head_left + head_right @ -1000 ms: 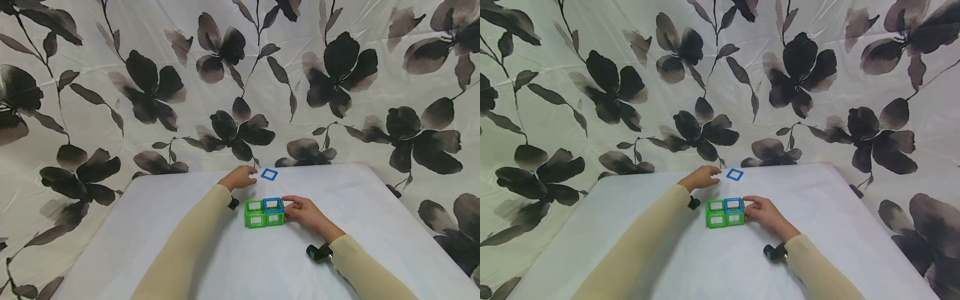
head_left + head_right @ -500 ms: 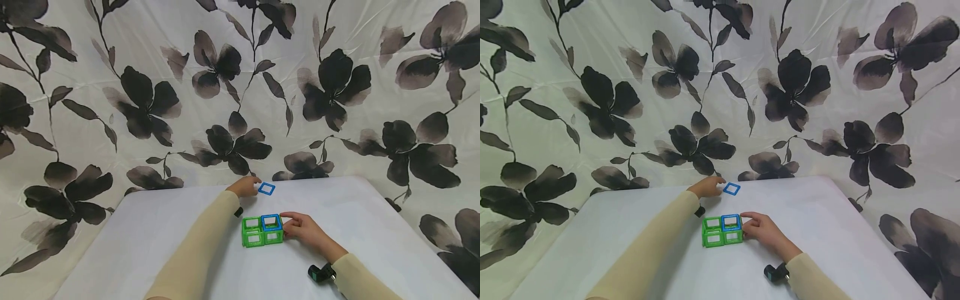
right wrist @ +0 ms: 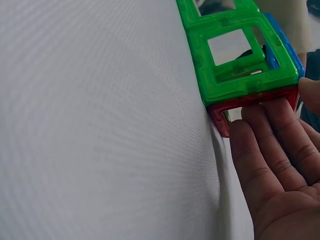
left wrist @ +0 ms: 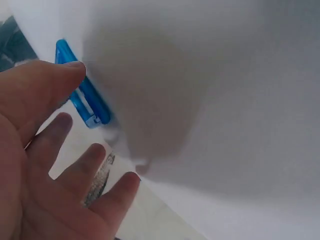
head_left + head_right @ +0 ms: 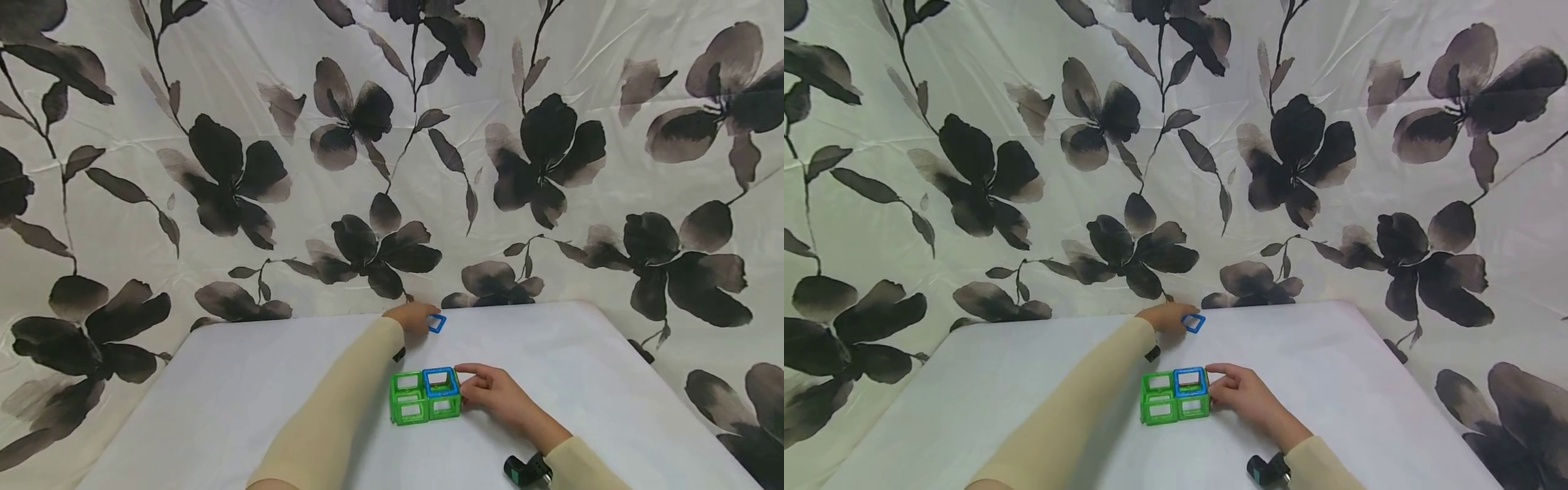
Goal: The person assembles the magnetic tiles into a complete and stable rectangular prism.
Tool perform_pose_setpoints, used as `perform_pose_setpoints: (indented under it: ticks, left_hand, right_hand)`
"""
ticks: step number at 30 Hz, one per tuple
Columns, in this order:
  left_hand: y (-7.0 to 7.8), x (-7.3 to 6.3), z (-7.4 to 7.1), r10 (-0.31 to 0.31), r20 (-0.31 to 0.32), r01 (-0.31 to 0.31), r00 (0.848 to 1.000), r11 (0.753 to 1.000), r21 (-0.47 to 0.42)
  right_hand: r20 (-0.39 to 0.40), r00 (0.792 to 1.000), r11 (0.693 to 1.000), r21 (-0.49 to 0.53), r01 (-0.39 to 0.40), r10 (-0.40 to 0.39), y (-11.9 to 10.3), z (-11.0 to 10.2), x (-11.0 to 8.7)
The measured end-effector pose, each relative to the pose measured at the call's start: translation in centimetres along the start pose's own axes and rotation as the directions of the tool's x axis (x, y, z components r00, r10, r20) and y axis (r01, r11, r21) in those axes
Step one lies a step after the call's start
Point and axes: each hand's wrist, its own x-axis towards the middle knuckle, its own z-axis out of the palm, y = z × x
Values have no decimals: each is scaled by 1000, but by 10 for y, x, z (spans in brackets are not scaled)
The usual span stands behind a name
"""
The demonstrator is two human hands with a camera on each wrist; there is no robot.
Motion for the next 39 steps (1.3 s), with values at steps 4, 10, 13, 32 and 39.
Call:
perform_pose_setpoints:
  ticks: [4, 10, 13, 32, 39]
  left_hand:
    - [0, -4, 5, -21, 18, 20, 1000, 998, 58]
    - [-1, -9, 5, 12, 9, -13, 1000, 995, 101]
    - [-2, -12, 5, 44, 3, -44, 999, 992, 120]
    - [-22, -44, 7, -104, -2, 104, 995, 993, 59]
    - [-32, -56, 8, -115, -27, 117, 993, 990, 82]
  right_hand:
    - [18, 1000, 1000, 12, 21, -21, 0, 3, -4]
    - [17, 1000, 1000, 13, 14, -14, 0, 5, -5]
    - [12, 1000, 1000, 12, 12, -12, 0, 6, -7]
    - [4, 999, 999, -32, 33, -32, 0, 6, -5]
    - [15, 998, 997, -50, 58, -57, -5, 4, -7]
